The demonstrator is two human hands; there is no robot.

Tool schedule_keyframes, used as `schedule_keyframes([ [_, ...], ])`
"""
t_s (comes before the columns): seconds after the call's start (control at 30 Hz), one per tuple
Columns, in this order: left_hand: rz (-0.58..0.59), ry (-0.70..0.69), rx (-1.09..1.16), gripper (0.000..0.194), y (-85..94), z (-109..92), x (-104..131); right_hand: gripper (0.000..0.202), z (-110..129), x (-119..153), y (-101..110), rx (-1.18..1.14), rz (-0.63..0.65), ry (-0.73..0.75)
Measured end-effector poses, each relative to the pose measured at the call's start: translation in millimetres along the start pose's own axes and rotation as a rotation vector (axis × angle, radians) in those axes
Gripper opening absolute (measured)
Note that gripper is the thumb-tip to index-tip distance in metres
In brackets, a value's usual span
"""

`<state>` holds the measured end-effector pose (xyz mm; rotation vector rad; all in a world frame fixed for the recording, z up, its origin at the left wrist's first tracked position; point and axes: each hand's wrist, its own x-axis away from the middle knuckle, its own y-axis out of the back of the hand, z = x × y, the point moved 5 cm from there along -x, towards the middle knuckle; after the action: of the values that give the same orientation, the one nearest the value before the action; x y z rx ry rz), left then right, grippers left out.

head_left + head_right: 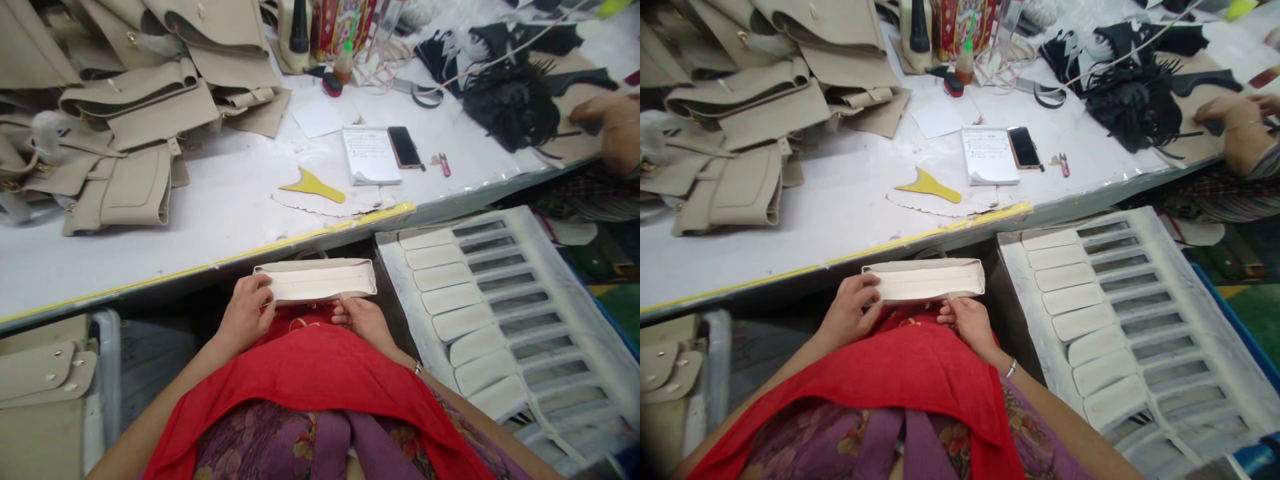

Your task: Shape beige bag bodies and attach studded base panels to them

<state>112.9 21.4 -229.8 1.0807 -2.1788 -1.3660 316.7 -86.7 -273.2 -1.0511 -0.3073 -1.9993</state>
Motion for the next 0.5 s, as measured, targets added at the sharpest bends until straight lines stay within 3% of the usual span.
schedule_keyframes([
  [0.5,-0.042,0.075,-0.003,0.012,6.7,-6,-4,0.034,-21,-10,-43,0.088,0.099,0.122],
])
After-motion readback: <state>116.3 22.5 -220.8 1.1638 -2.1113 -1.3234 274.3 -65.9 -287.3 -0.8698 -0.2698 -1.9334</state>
